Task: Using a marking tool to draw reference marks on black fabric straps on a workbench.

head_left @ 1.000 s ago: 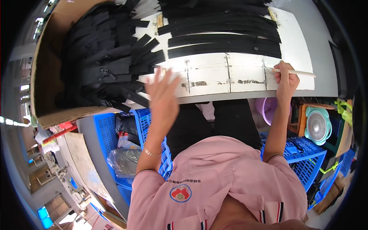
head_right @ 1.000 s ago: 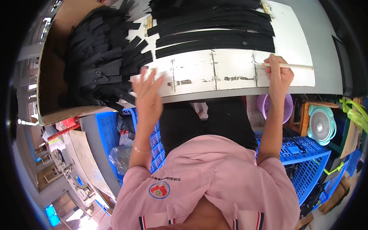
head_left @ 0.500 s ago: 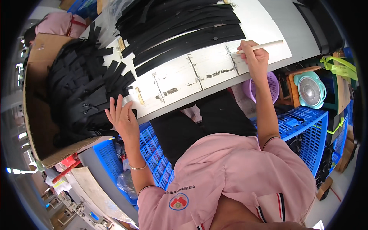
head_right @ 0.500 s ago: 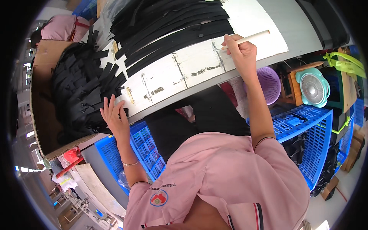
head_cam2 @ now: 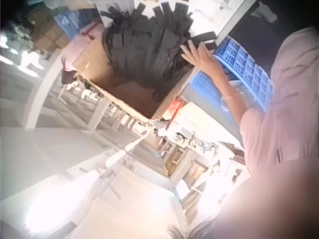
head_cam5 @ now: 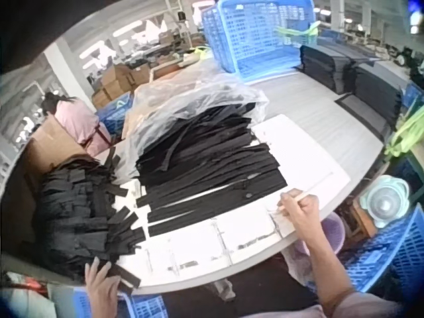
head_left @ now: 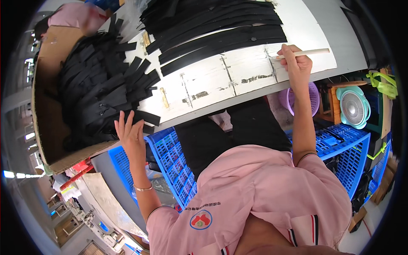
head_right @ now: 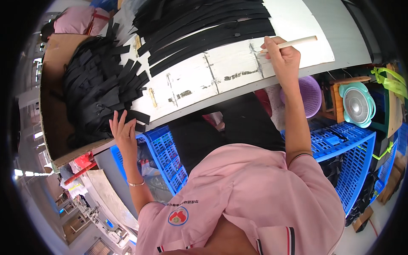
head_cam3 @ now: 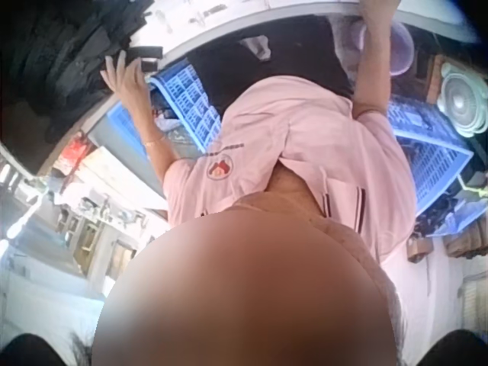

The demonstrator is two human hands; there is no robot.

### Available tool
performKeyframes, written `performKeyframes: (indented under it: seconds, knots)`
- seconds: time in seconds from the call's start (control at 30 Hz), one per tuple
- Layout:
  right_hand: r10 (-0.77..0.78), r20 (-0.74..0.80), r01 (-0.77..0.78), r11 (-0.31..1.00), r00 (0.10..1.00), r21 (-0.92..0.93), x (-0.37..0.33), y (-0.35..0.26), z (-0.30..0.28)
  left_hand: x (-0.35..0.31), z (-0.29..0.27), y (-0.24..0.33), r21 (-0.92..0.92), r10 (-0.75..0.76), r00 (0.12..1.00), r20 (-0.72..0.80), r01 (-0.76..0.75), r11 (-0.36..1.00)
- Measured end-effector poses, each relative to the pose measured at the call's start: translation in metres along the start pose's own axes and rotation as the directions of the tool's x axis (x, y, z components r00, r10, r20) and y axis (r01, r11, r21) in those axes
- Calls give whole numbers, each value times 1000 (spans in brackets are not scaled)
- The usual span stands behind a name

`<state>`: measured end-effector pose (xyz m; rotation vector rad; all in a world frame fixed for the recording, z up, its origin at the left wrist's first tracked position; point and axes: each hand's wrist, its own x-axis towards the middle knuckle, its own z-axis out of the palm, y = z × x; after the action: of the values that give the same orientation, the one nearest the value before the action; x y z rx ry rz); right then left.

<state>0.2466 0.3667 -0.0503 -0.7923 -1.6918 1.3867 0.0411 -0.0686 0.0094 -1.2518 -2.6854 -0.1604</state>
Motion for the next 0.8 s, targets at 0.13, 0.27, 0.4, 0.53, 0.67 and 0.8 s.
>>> performKeyframes:
  seconds: [0.13, 0.27, 0.4, 0.53, 0.67, 0.8]
  knots:
    - [-10, 36, 10, 1000, 999, 6, 1, 2, -2, 4, -4, -1, 11, 24, 998, 51, -24, 1000]
    - [-18, 8, 18, 1000, 1000, -14, 1, 5, -5, -1, -15, -1, 132, 43, 997, 70, -52, 990]
    - [-28, 1, 28, 1000, 1000, -5, 2, 5, -5, -5, -16, -12, 159, 86, 994, 71, -96, 983]
    - [-21, 13, 22, 999, 1000, -31, 1, 1, -3, -3, -18, -18, 103, 141, 986, 83, -150, 983]
    - [-23, 7, 23, 1000, 1000, 5, 1, 0, -3, 17, -5, 5, 24, 89, 995, -35, -88, 996]
    - [-62, -31, 62, 998, 998, -5, 1, -4, -5, 52, 36, 66, -207, 123, 964, -234, -173, 963]
